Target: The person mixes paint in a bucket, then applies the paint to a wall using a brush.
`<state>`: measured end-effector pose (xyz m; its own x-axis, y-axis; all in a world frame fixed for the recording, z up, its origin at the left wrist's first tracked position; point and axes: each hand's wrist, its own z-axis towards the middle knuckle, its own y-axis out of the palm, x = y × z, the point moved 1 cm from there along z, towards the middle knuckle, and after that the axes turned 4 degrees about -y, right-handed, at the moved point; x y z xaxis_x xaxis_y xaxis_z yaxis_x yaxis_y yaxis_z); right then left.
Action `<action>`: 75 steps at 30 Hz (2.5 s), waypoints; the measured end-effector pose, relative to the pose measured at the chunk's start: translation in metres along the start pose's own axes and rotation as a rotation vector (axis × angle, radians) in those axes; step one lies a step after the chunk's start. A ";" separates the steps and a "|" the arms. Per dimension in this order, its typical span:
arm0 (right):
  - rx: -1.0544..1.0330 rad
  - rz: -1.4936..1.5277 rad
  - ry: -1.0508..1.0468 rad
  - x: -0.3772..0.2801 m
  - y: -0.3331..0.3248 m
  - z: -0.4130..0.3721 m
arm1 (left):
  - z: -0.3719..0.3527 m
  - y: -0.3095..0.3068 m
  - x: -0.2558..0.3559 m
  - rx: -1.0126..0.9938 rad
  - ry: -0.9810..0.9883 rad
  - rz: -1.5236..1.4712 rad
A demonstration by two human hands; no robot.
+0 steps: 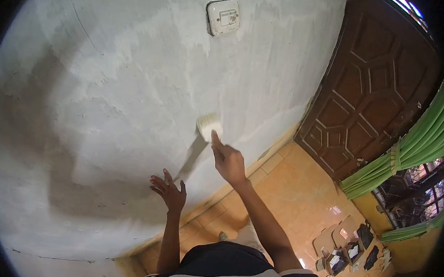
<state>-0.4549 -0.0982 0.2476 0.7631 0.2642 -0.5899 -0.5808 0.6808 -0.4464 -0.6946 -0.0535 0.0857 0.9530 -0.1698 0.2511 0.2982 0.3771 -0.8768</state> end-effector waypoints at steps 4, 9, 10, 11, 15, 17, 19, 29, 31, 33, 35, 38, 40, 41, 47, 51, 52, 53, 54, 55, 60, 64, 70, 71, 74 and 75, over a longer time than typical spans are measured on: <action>-0.151 -0.013 0.071 0.027 0.004 -0.045 | -0.001 0.004 0.000 0.032 0.010 0.005; -0.285 -0.166 -0.052 0.027 -0.019 -0.020 | 0.000 0.003 0.000 0.014 0.011 0.016; -0.286 -0.165 -0.050 0.018 -0.028 -0.003 | 0.000 0.005 -0.001 0.037 0.019 0.035; -0.209 -0.102 -0.093 0.004 -0.040 0.017 | 0.000 0.006 -0.001 0.059 0.028 0.054; -0.078 0.050 0.089 -0.065 -0.088 0.067 | 0.002 -0.002 0.007 0.067 -0.011 0.012; -0.021 0.074 0.071 -0.064 -0.083 0.068 | 0.003 0.000 0.007 0.107 -0.012 0.031; 0.014 0.147 0.027 -0.044 -0.063 0.061 | 0.003 0.005 0.005 0.031 -0.044 0.033; -0.390 -0.204 0.042 0.053 -0.009 -0.043 | 0.002 0.015 0.000 0.035 -0.034 0.020; -0.390 -0.240 0.022 0.028 -0.027 -0.012 | 0.002 0.018 -0.001 0.064 -0.021 0.026; -0.379 -0.263 -0.037 -0.001 -0.051 0.027 | 0.002 0.018 0.000 0.093 -0.010 0.033; -0.254 -0.153 -0.111 -0.028 -0.074 0.058 | 0.002 0.015 0.000 0.053 -0.029 0.076; -0.070 -0.068 -0.056 -0.064 -0.100 0.082 | 0.003 0.006 0.006 0.095 -0.032 0.028; 0.012 -0.020 -0.075 -0.060 -0.090 0.080 | 0.003 0.004 0.007 0.087 -0.029 0.036; 0.093 0.028 -0.096 -0.055 -0.082 0.077 | 0.003 0.005 0.006 0.080 -0.028 0.042; -0.056 -0.073 -0.015 0.014 0.000 -0.006 | 0.002 0.007 0.003 0.094 -0.012 0.028; -0.235 -0.119 0.083 0.044 0.005 -0.047 | 0.001 0.007 0.004 0.130 0.010 0.043; -0.228 -0.121 0.082 0.054 0.000 -0.054 | 0.001 0.004 0.005 0.089 -0.013 0.023; -0.352 -0.142 0.090 0.059 -0.006 -0.055 | 0.003 0.005 0.005 0.051 -0.036 0.002; -0.476 -0.164 0.097 0.064 -0.011 -0.055 | 0.004 0.005 0.006 0.060 -0.033 -0.002; -0.457 -0.136 0.078 0.067 -0.015 -0.054 | 0.003 0.005 0.005 0.075 -0.023 -0.003; -0.276 -0.100 -0.046 0.001 -0.056 0.029 | 0.002 0.003 0.005 0.097 -0.007 0.000; -0.046 0.002 -0.053 -0.056 -0.089 0.075 | 0.004 -0.004 0.006 -0.012 -0.044 0.014; -0.090 -0.006 -0.074 -0.017 -0.039 0.045 | 0.003 -0.005 0.004 -0.014 -0.039 0.000; -0.122 -0.021 -0.056 -0.007 -0.028 0.029 | 0.003 -0.005 0.006 -0.027 -0.049 -0.010; -0.355 -0.143 0.016 0.024 -0.017 -0.015 | 0.003 0.006 0.001 -0.052 -0.035 0.022; -0.465 -0.222 0.008 0.043 -0.014 -0.031 | 0.003 0.005 0.002 -0.038 -0.041 -0.003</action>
<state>-0.4228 -0.1174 0.2080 0.8813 0.1408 -0.4511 -0.4709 0.3435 -0.8126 -0.6909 -0.0490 0.0837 0.9536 -0.1335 0.2700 0.3000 0.3415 -0.8907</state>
